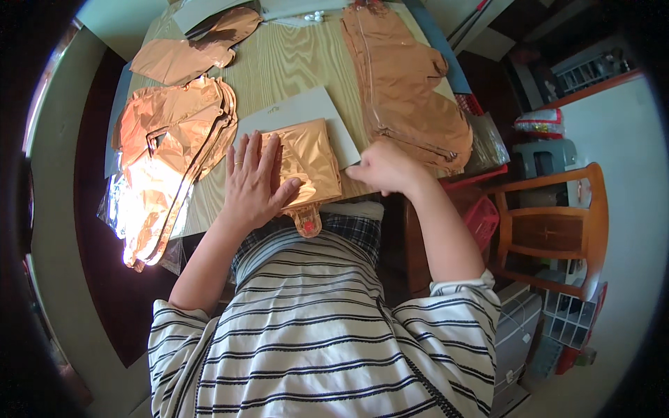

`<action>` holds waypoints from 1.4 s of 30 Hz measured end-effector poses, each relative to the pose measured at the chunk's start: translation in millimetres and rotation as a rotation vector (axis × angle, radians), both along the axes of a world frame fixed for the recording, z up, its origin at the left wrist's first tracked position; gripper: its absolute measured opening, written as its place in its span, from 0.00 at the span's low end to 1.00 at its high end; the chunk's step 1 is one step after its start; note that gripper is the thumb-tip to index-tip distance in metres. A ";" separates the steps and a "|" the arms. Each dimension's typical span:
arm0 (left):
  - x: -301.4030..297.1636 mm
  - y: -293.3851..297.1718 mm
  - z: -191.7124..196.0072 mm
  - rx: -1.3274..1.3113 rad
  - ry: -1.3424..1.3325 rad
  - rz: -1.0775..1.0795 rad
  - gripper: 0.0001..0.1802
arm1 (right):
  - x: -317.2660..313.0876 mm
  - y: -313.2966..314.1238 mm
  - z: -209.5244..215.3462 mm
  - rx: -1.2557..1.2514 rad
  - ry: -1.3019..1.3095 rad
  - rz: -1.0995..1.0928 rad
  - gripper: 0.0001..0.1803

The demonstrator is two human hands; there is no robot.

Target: Folding metallic foil balloons and inserting them into plastic retail sleeves with card backings.

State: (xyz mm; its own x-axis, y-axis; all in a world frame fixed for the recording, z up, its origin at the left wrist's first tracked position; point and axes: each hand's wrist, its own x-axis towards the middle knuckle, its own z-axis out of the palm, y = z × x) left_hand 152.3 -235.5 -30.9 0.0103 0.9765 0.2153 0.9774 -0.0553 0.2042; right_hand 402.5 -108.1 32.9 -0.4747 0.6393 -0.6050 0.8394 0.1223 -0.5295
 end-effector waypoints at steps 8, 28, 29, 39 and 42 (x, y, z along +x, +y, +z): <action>-0.6 7.2 4.3 0.057 -0.006 -0.027 0.49 | 19.9 -79.9 -25.3 -0.410 0.532 -0.513 0.31; -8.6 125.4 48.9 -0.595 -0.668 -0.244 0.19 | -12.8 -74.7 -32.8 -0.217 0.653 -0.706 0.12; -7.7 132.6 49.3 -0.680 -0.712 -0.273 0.19 | -12.1 -74.4 -33.1 -0.217 0.662 -0.713 0.12; -7.8 157.8 59.6 -0.781 -0.952 -0.138 0.16 | -5.2 -53.1 -39.9 -0.105 0.802 -0.643 0.19; -8.2 164.4 44.0 -0.745 -0.896 -0.122 0.15 | -7.7 -44.1 -40.1 0.134 0.621 -0.520 0.20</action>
State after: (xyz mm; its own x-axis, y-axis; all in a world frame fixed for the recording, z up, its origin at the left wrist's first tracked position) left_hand 144.1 -71.1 13.1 0.2472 0.8672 -0.4322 0.4645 0.2854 0.8383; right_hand 394.8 -152.2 -7.2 -0.3213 0.9180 -0.2323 0.3653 -0.1062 -0.9248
